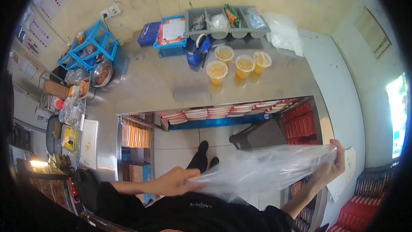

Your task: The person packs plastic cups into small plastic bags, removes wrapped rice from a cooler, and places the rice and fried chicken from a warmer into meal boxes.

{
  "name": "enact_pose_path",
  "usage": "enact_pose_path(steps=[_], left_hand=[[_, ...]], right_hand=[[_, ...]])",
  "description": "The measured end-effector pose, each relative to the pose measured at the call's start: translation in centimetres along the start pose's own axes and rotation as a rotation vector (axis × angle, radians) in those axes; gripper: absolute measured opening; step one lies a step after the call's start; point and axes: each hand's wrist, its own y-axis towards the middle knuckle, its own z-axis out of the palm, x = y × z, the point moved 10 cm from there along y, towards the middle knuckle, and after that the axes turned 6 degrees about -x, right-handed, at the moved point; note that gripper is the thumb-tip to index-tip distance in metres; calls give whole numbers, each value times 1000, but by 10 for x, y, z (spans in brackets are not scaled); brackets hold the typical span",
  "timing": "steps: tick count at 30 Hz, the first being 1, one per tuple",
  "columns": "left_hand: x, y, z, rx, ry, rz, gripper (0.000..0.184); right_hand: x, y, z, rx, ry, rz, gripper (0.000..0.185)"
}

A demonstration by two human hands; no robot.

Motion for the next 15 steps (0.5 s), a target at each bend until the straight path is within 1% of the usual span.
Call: enact_pose_path(steps=[1, 2, 3, 4, 5, 6, 7, 8, 9, 10, 11, 12, 13, 14, 15], left_hand=[[30, -5, 2, -23, -94, -156, 25], [51, -13, 2, -116, 45, -191, 31], [50, -5, 1, -127, 50, -180, 31], [24, -6, -35, -525, 579, -50, 31], [-5, -1, -42, -706, 857, 68, 32], [-32, -2, -45, -928, 1135, 138, 32], [-46, 9, -41, -959, 941, 210, 35], [-41, 7, -35, -964, 831, 230, 36], [-36, 5, -28, -970, 721, 251, 38], [34, 26, -23, -749, 417, -17, 45], [94, 39, -10, -509, 128, -255, 53], [105, 27, -18, -593, -50, -169, 53], [96, 32, -27, -599, -32, -147, 53], [83, 36, -21, -596, -306, -44, 45], [74, 33, -13, -579, -584, 43, 38]], right_hand=[[0, 5, 7, 24, 125, -78, 15], [4, 10, 15, 50, 249, -170, 16], [22, 0, 33, 174, 238, -253, 16], [9, -19, 64, 422, 339, 58, 17], [43, -39, 75, 449, 319, -161, 19], [69, -62, 89, 494, 338, -301, 21], [94, -90, 103, 637, 441, -331, 22], [117, -121, 117, 813, 520, -383, 28], [143, -142, 123, 991, 345, -495, 40], [141, -138, 133, 893, 267, -675, 57], [148, -119, 120, 695, 389, -765, 72], [135, -114, 119, 630, 507, -699, 76], [121, -118, 128, 604, 562, -670, 78], [107, -123, 138, 577, 617, -642, 80], [78, -166, 192, 1094, 541, -418, 81]])
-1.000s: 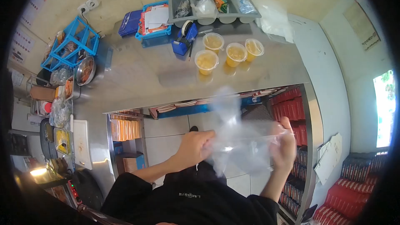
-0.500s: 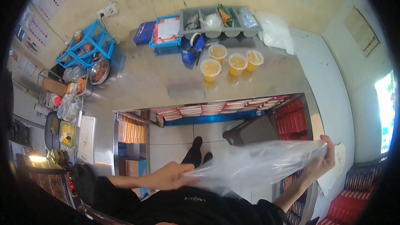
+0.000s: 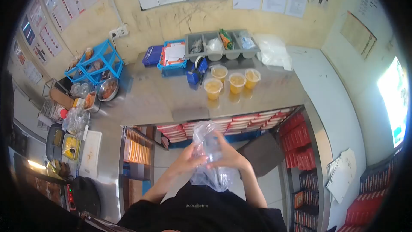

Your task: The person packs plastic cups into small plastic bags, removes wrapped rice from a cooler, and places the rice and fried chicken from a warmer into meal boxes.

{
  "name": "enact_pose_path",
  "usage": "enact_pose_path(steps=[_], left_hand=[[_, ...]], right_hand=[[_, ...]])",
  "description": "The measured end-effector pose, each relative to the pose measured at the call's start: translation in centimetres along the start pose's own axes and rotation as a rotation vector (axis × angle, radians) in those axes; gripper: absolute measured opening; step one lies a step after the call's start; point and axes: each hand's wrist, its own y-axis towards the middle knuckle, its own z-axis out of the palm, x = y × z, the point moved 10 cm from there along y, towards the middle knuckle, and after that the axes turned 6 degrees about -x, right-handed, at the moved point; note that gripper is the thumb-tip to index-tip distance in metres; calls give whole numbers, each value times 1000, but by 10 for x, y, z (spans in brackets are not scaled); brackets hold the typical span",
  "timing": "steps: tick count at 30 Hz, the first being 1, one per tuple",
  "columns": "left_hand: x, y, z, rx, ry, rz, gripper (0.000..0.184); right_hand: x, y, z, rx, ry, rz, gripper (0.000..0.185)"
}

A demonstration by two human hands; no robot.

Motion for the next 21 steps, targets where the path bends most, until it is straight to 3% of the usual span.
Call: enact_pose_path(steps=[1, 2, 3, 4, 5, 7, 9, 11, 12, 13, 14, 16, 18, 19, 20, 21], left_hand=[[-6, 1, -13, 1, 435, 178, 32], [-5, 6, -38, -30, 800, -20, 26], [-33, 9, -70, -239, 1004, 162, 21], [-75, 0, -93, -425, 1085, 429, 20], [-102, -6, -114, -496, 1104, 267, 19], [-179, -35, -91, -645, 1087, 417, 16], [-184, -72, -79, -687, 1082, 652, 11], [-65, -84, -105, -558, 1235, 507, 11], [39, -90, -131, -392, 1347, 256, 13], [149, -113, -157, -187, 1438, 9, 16], [233, -144, -177, -22, 1477, -132, 20], [282, -173, -184, -44, 1302, -121, 22], [197, -123, -152, -110, 1087, -189, 28], [147, -93, -135, -106, 1133, 196, 35], [153, -72, -142, -106, 478, -251, 35], [156, -65, -148, -355, -146, -634, 36]], right_hand=[[-43, -23, 56, 392, 195, 324, 82], [-55, -6, 33, 246, -117, 197, 73], [-72, 5, -3, 6, -468, 126, 63], [-49, 14, -42, -134, -477, 73, 61], [-13, 13, -76, -288, -486, -39, 56], [120, -9, -118, -695, -634, -255, 48], [100, -33, -101, -706, -559, -329, 37], [63, -79, -69, -766, -369, -536, 18], [-32, -73, -4, -262, -799, -218, 12], [-149, -113, 46, 120, -1063, 56, 19], [-175, -151, 56, 192, -917, 100, 29], [-178, -162, 44, 58, -275, 391, 31], [-170, -155, 41, -131, 477, 471, 30], [-168, -148, 49, -174, 823, 618, 37], [-123, -125, 38, 36, 532, 541, 39], [-78, -102, 26, 219, 244, 415, 41]])
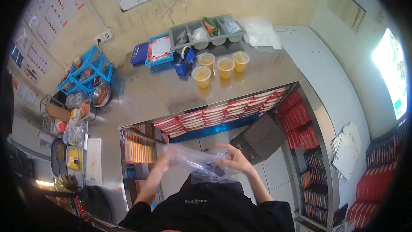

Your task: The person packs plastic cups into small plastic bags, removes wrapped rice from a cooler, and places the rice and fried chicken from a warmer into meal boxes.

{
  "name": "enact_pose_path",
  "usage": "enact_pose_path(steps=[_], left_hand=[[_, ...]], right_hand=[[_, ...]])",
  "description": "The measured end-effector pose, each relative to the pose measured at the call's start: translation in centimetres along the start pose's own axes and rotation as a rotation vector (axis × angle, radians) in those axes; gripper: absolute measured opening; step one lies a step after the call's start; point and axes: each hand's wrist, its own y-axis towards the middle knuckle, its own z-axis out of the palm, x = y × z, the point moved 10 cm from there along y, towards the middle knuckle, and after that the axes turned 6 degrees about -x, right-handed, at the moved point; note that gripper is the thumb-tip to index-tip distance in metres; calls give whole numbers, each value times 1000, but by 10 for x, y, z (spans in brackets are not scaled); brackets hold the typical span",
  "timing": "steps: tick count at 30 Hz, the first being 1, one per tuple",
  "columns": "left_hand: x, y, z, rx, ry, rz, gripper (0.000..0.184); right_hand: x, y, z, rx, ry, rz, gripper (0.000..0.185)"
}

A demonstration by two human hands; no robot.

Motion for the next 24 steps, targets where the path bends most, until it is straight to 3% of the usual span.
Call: enact_pose_path(steps=[1, 2, 3, 4, 5, 7, 10, 11, 13, 14, 15, 17, 18, 19, 21, 22, 23, 24], left_hand=[[-43, -16, 16, 115, -226, 71, 34], [-71, -23, 9, 128, -198, 214, 34], [-85, -40, 13, 121, -197, 209, 34], [-130, -82, 35, 136, 278, 601, 33], [-157, -126, 68, 136, 757, 976, 33], [-161, -125, 79, 110, 849, 942, 33], [-183, -99, 43, -269, 996, 1124, 27], [-191, -89, 38, -278, 1001, 1115, 27], [-210, -63, -4, -343, 353, 966, 28], [-190, -29, -11, -163, 69, 733, 31], [-204, -29, -9, -167, 62, 734, 31], [-208, -39, 49, 471, -92, 455, 34], [-235, -38, 47, 329, 366, 757, 37], [-241, -22, 38, 331, 351, 757, 37], [-246, 29, 10, -35, 938, 891, 37], [-261, 38, 2, -206, 917, 1064, 38], [-244, 74, -14, -197, 919, 1057, 38], [-205, 137, -68, -161, 331, 671, 44]], right_hand=[[21, -1, 2, 86, -476, -150, 40], [17, 1, -20, -89, -562, -230, 37], [14, 2, -41, -269, -644, -309, 33], [9, 1, -70, -491, -556, -192, 20], [27, -7, -83, -663, -620, -437, 17], [-1, 16, -61, -362, 842, -64, 15], [44, 18, 8, 294, 1136, -121, 21], [68, 21, 8, 303, 1140, -112, 21], [103, 38, 2, 115, -267, -318, 25], [94, 51, 3, 159, -363, -240, 27], [90, 67, -2, 163, -368, -241, 27], [77, 100, -24, 108, -115, -352, 21], [72, 118, -39, -34, 303, -269, 26], [58, 130, -44, -54, 798, -33, 33], [27, 149, -45, -189, 893, 63, 41], [5, 155, -49, -429, 776, 49, 46], [12, 177, -24, -45, 507, -13, 48], [37, 187, -4, 37, 167, -133, 43]])
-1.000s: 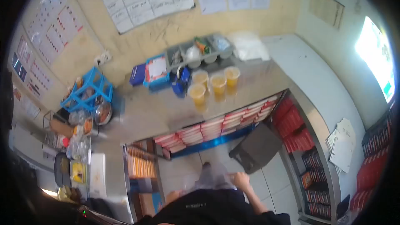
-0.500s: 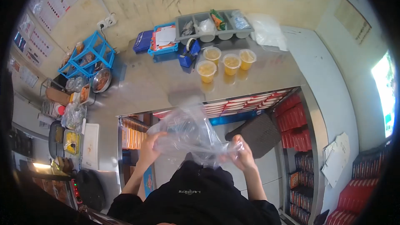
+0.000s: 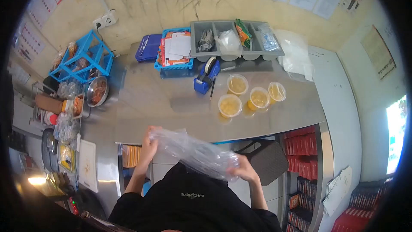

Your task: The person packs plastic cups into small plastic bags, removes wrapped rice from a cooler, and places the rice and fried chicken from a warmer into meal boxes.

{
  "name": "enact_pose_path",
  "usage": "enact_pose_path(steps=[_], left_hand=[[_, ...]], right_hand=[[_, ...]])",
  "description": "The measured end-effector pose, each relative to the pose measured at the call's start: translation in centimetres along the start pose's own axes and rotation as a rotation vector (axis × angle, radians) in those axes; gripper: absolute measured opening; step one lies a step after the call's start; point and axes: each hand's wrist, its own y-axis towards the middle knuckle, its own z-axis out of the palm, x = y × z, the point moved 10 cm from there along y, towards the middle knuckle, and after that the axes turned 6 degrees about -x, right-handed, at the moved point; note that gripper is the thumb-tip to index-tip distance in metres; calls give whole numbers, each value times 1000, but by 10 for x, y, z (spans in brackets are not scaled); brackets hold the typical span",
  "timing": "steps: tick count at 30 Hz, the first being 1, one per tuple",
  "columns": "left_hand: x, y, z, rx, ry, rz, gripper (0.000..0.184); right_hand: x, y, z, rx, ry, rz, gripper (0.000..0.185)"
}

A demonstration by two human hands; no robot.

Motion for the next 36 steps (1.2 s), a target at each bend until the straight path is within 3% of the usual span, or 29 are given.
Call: enact_pose_path(steps=[1, 2, 4, 5, 7, 8, 9, 10, 11, 12, 13, 14, 15, 16, 17, 19, 20, 21, 23, 24, 26, 27, 29, 34, 35, 36], left_hand=[[66, 9, -2, -74, -533, -451, 49], [48, 17, -7, -63, -536, -461, 49], [-17, -12, 27, 496, -433, -695, 55], [-21, -10, 25, 498, -442, -735, 55], [-61, 6, 20, 690, -597, -494, 60], [-41, 13, 16, 699, -586, -492, 60], [9, 37, -3, 378, -630, -560, 62], [43, 61, -25, 52, -680, -606, 65], [42, 78, -26, 51, -704, -583, 65], [36, 85, -37, 22, -624, -429, 64], [34, 76, -48, -10, -527, -302, 64], [45, 65, -54, -24, -515, -343, 64], [38, 73, -56, 79, 117, -129, 62], [29, 81, -49, 181, 741, 114, 60], [20, 86, -47, 162, 744, 118, 60], [-4, 78, -42, -73, 833, -17, 48], [-7, 73, -39, -101, 847, -128, 76], [-14, 72, -34, -117, 846, -145, 76], [-15, 67, -9, 0, 903, -165, 106], [-9, 62, -1, -1, 902, -183, 106], [-2, 57, 32, 132, 858, -64, 124], [-5, 58, 41, 137, 862, -61, 124], [-10, 61, 58, 152, 859, -71, 127], [-22, 68, 66, 203, 852, -132, 127], [-24, 68, 65, 182, 822, -106, 124], [-26, 70, 63, 161, 794, -81, 121]], right_hand=[[25, 11, 23, 114, -343, -104, 39], [44, 15, 20, 104, -347, -93, 39], [45, 4, 10, 149, -192, 222, 28], [51, 0, -21, -96, 150, 88, 24], [69, 35, -16, -203, 423, 237, 32], [57, 67, -22, -289, -42, 215, 39], [52, 96, -26, -369, -516, 176, 47], [92, 103, -22, -515, -657, 17, 59], [133, 105, -20, -650, -801, -147, 71], [128, 113, -27, -606, -747, -70, 80], [121, 126, -27, -576, -763, -48, 80], [113, 141, -24, -617, -916, -89, 78], [106, 153, -17, -663, -1063, -148, 76], [88, 166, -17, -656, -1091, -30, 74], [89, 174, -13, -649, -1088, -49, 74], [84, 174, -27, -728, -1099, 73, 72], [89, 172, -26, -706, -1094, 50, 69], [97, 170, -23, -684, -1097, 42, 69], [133, 166, -5, -557, -1030, -129, 68], [150, 166, 6, -477, -940, -195, 65], [172, 178, 33, -342, -907, -294, 65], [180, 185, 55, -220, -869, -404, 64], [172, 197, 75, -206, -859, -370, 62], [75, 231, 94, -82, -936, -96, 66], [85, 228, 91, -80, -936, -102, 66], [117, 221, 84, -122, -1041, -250, 70]])
